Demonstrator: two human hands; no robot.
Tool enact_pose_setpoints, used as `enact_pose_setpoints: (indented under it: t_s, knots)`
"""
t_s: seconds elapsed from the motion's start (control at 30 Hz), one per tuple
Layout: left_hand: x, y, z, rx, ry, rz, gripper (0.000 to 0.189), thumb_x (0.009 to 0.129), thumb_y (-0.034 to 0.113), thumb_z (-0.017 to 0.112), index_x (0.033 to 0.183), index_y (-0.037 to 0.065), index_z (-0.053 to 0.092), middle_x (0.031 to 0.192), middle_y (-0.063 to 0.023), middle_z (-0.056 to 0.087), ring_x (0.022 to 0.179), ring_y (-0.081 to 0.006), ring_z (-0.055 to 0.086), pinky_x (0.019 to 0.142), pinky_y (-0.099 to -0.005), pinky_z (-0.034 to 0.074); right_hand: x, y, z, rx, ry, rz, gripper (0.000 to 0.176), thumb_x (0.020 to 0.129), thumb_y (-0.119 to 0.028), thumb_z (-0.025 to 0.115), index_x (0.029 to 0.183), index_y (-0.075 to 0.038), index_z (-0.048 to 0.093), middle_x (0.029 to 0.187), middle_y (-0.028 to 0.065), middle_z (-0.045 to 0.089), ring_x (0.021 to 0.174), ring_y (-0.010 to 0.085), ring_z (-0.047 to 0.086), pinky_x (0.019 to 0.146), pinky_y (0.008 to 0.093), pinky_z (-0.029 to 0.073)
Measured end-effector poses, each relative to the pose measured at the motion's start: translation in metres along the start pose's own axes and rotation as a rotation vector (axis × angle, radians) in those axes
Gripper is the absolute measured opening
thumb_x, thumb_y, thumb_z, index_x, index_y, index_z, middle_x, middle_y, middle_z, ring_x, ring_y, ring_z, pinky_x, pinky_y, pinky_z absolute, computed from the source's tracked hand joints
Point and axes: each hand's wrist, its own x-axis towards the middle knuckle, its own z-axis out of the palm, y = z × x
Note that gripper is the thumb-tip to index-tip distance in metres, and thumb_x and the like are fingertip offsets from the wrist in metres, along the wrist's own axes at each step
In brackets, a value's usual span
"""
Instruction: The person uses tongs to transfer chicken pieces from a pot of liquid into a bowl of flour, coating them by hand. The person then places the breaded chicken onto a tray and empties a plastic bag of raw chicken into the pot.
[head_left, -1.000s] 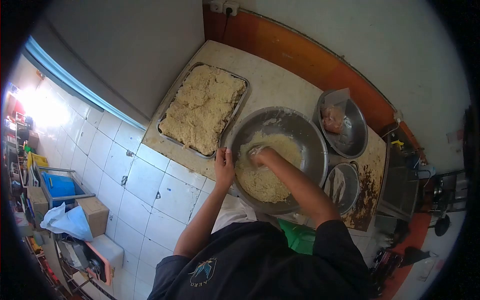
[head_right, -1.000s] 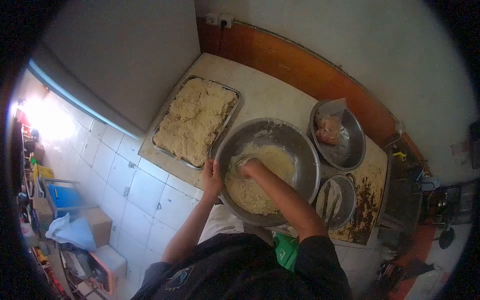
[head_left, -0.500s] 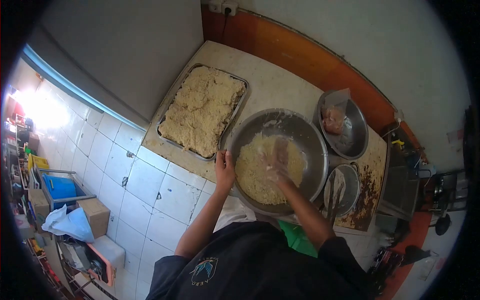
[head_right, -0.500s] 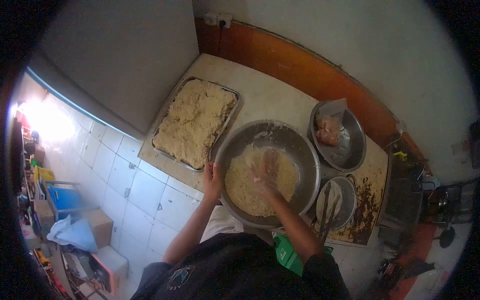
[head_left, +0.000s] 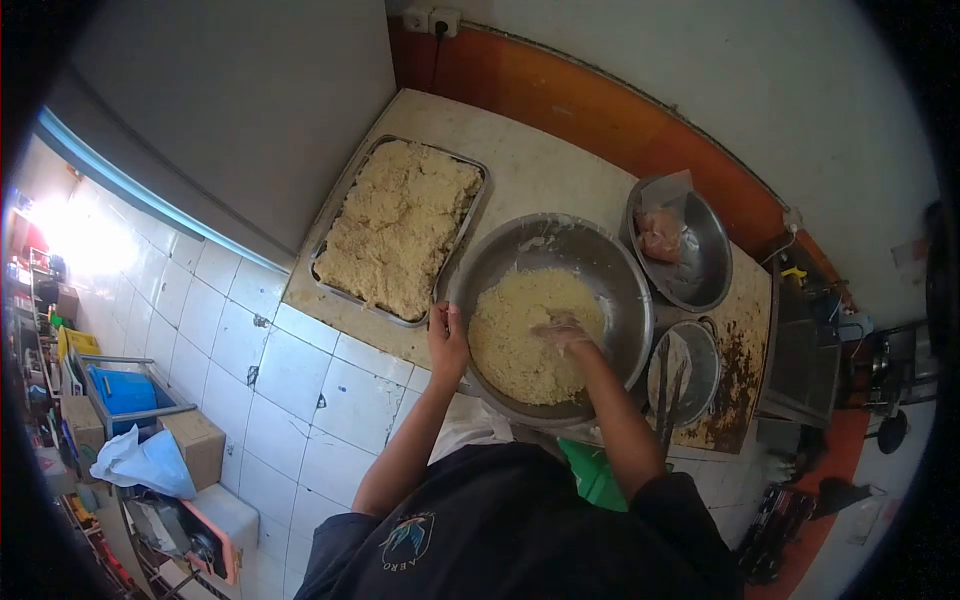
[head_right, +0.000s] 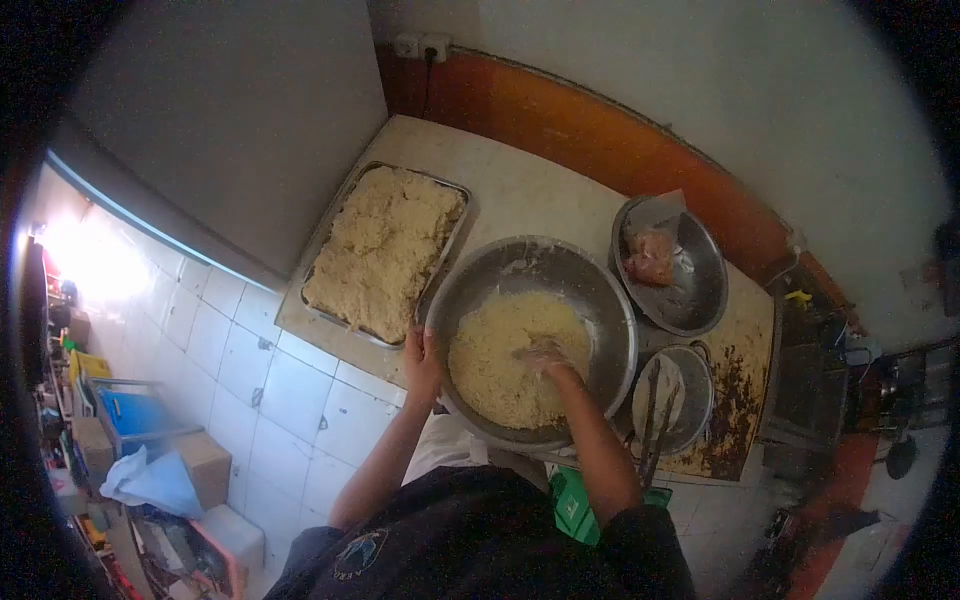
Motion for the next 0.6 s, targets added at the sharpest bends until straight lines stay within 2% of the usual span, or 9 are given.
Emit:
enact_pose_setpoints:
  t_s: [0.07,0.1,0.17,0.27,0.3,0.37,0.5,0.57,0.6]
  knots:
    - [0.003,-0.008,-0.001,-0.029,-0.002,0.003,0.021,0.098,0.023,0.046,0.098,0.002,0.049,0.076,-0.0018,0.050,0.071,-0.0105,0.044,0.066,-0.0263,0.040,-0.016,-0.002,-0.010,0.330,-0.044,0.066,0.075,0.077,-0.033,0.074,0.135,0.001,0.040,0.126,0.0135,0.054,0.109,0.0253,0.056,0.092,0.0354,0.046]
    - [0.003,-0.012,-0.002,-0.057,-0.012,-0.001,0.021,0.098,0.023,0.047,0.098,0.002,0.049,0.076,-0.0019,0.050,0.071,-0.0105,0.045,0.066,-0.0264,0.040,-0.026,0.001,-0.012,0.329,-0.044,0.066,0.075,0.077,-0.033,0.074,0.135,0.001,0.040,0.126,0.0135,0.054,0.109,0.0253,0.056,0.092,0.0354,0.046]
    - [0.000,-0.007,-0.001,-0.034,-0.007,-0.007,0.021,0.098,0.023,0.047,0.097,0.002,0.049,0.076,-0.0020,0.050,0.071,-0.0106,0.045,0.066,-0.0265,0.040,-0.048,0.006,-0.019,0.880,0.035,-0.037,0.065,0.082,-0.025,0.070,0.134,0.000,0.041,0.117,0.0101,0.058,0.103,0.0209,0.058,0.082,0.0351,0.049]
    - [-0.001,0.004,-0.003,-0.003,-0.003,-0.021,0.020,0.098,0.023,0.047,0.098,0.003,0.050,0.076,-0.0023,0.050,0.071,-0.0107,0.045,0.066,-0.0268,0.040,-0.072,-0.013,-0.036,1.140,0.062,0.054,0.071,0.082,-0.020,0.069,0.141,-0.004,0.032,0.126,0.0149,0.054,0.115,0.0259,0.053,0.082,0.0382,0.051]
    - [0.000,0.005,-0.002,0.008,-0.011,-0.031,0.020,0.098,0.023,0.047,0.098,0.003,0.050,0.076,-0.0025,0.050,0.071,-0.0109,0.045,0.066,-0.0269,0.040,-0.073,-0.013,-0.038,1.142,0.069,0.053,0.071,0.082,-0.020,0.069,0.141,-0.004,0.032,0.126,0.0149,0.054,0.115,0.0259,0.053,0.082,0.0382,0.051]
    - [0.002,0.006,-0.001,-0.006,-0.013,-0.029,0.021,0.098,0.023,0.047,0.098,0.002,0.049,0.077,-0.0028,0.050,0.071,-0.0110,0.045,0.067,-0.0270,0.040,-0.076,-0.011,-0.044,1.265,0.004,-0.070,0.057,0.086,-0.017,0.065,0.134,0.001,0.039,0.108,0.0105,0.059,0.099,0.0212,0.059,0.080,0.0382,0.051]
    - [0.006,-0.009,-0.001,-0.058,-0.034,-0.007,0.022,0.098,0.023,0.047,0.099,0.002,0.049,0.078,-0.0033,0.051,0.071,-0.0114,0.046,0.067,-0.0275,0.041,-0.073,0.004,-0.059,1.277,-0.055,0.011,0.049,0.087,-0.016,0.063,0.129,0.000,0.043,0.108,0.0115,0.060,0.098,0.0219,0.061,0.083,0.0385,0.052]
    - [0.005,-0.007,-0.002,-0.041,-0.043,-0.006,0.022,0.098,0.024,0.047,0.099,0.002,0.049,0.078,-0.0038,0.051,0.072,-0.0117,0.046,0.067,-0.0278,0.041,-0.040,0.039,-0.031,1.430,0.039,-0.256,0.047,0.092,-0.020,0.053,0.127,0.009,0.040,0.114,0.0205,0.057,0.098,0.0277,0.061,0.083,0.0405,0.053]
    - [0.007,-0.005,-0.002,-0.025,-0.045,0.000,0.022,0.098,0.024,0.047,0.098,0.002,0.049,0.078,-0.0042,0.052,0.072,-0.0120,0.047,0.067,-0.0281,0.041,-0.043,0.035,-0.032,1.428,0.039,-0.261,0.047,0.092,-0.020,0.053,0.127,0.009,0.040,0.114,0.0205,0.057,0.098,0.0277,0.061,0.083,0.0405,0.053]
